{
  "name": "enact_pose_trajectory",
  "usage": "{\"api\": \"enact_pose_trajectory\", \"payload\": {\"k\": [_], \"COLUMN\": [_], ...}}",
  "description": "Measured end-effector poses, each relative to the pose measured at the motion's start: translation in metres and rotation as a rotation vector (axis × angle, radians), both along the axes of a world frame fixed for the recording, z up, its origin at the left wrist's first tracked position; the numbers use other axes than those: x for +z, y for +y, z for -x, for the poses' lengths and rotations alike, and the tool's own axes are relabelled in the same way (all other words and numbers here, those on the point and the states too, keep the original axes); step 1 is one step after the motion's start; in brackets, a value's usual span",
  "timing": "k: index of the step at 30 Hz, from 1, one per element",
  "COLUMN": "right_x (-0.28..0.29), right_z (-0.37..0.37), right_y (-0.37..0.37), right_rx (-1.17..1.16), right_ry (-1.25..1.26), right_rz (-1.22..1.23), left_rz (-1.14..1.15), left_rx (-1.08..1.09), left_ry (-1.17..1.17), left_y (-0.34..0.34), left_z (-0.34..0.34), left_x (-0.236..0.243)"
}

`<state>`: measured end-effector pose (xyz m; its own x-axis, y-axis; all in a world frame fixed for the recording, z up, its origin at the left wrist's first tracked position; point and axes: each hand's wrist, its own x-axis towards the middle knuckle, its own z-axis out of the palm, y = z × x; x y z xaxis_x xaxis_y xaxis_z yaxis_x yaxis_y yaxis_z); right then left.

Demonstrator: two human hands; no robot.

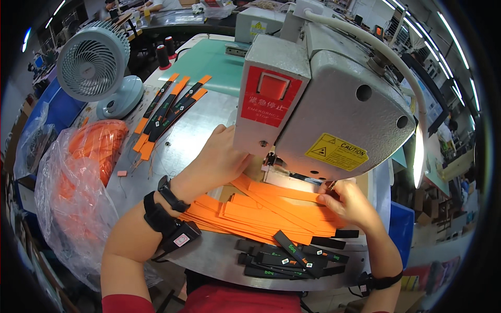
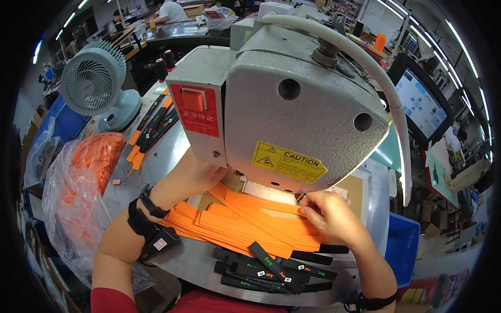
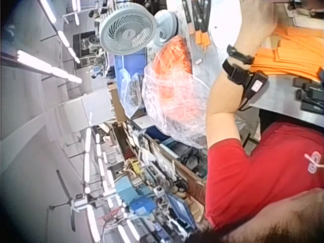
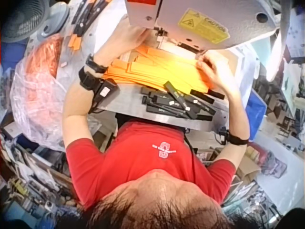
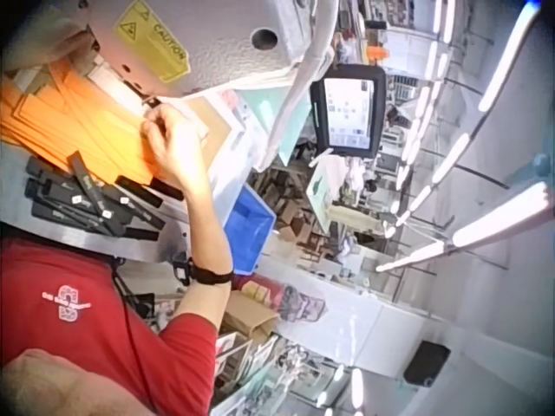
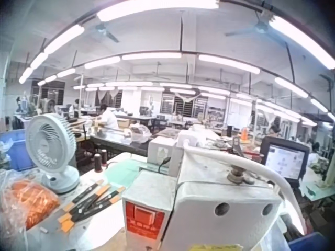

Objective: The person operates a sewing machine to stitch orange fabric strips onto black webbing straps. They repeatedly feed the materials under the needle, guide them through the machine, and stack the finished pieces on the table.

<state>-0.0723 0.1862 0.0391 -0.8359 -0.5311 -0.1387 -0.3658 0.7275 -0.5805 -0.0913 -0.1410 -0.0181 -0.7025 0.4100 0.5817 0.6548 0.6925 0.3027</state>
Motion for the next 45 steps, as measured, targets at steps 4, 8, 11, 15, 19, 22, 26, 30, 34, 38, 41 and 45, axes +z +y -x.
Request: {"api": "enact_pose_trajectory", "payload": {"k": [4,8,11,15,19,22,26,30,34,38,41,45], "right_x": [-0.009,-0.007,-0.012,-0.029,-0.022,-0.018,-0.015,-0.026,-0.031,-0.017,-0.014,-0.014], "right_z": [0.01,0.009,0.012,0.022,0.027,0.029,0.031,0.038,0.043,0.04,0.04,0.042], "right_y": [0.003,-0.001,0.005,0.023,0.026,0.024,0.023,0.03,0.034,0.028,0.028,0.028], "right_rx": [0.011,-0.028,-0.069,-0.162,-0.257,-0.27,-0.256,-0.225,-0.214,-0.224,-0.201,-0.185], "right_ry": [0.028,0.055,0.002,-0.14,-0.313,-0.31,-0.324,-0.27,-0.202,-0.155,-0.153,-0.125], "right_rz": [-0.064,-0.002,0.012,0.094,0.276,0.271,0.202,0.185,0.158,0.097,0.079,0.011], "left_rz": [-0.062,-0.088,-0.047,0.019,0.086,0.183,0.214,0.224,0.236,0.218,0.194,0.164], "left_rx": [-0.001,0.055,0.086,0.019,-0.115,-0.136,-0.138,-0.131,-0.101,-0.108,-0.116,-0.125], "left_ry": [-0.058,-0.126,-0.131,-0.161,-0.17,-0.244,-0.27,-0.205,-0.223,-0.268,-0.253,-0.214], "left_y": [0.0,-0.002,-0.004,-0.002,0.004,0.007,0.011,0.013,0.015,0.014,0.017,0.018], "left_z": [0.004,0.004,-0.001,-0.012,-0.02,-0.028,-0.033,-0.033,-0.034,-0.035,-0.036,-0.034], "left_x": [-0.008,-0.006,-0.004,0.012,0.016,0.016,0.021,0.019,0.022,0.022,0.026,0.021]}}
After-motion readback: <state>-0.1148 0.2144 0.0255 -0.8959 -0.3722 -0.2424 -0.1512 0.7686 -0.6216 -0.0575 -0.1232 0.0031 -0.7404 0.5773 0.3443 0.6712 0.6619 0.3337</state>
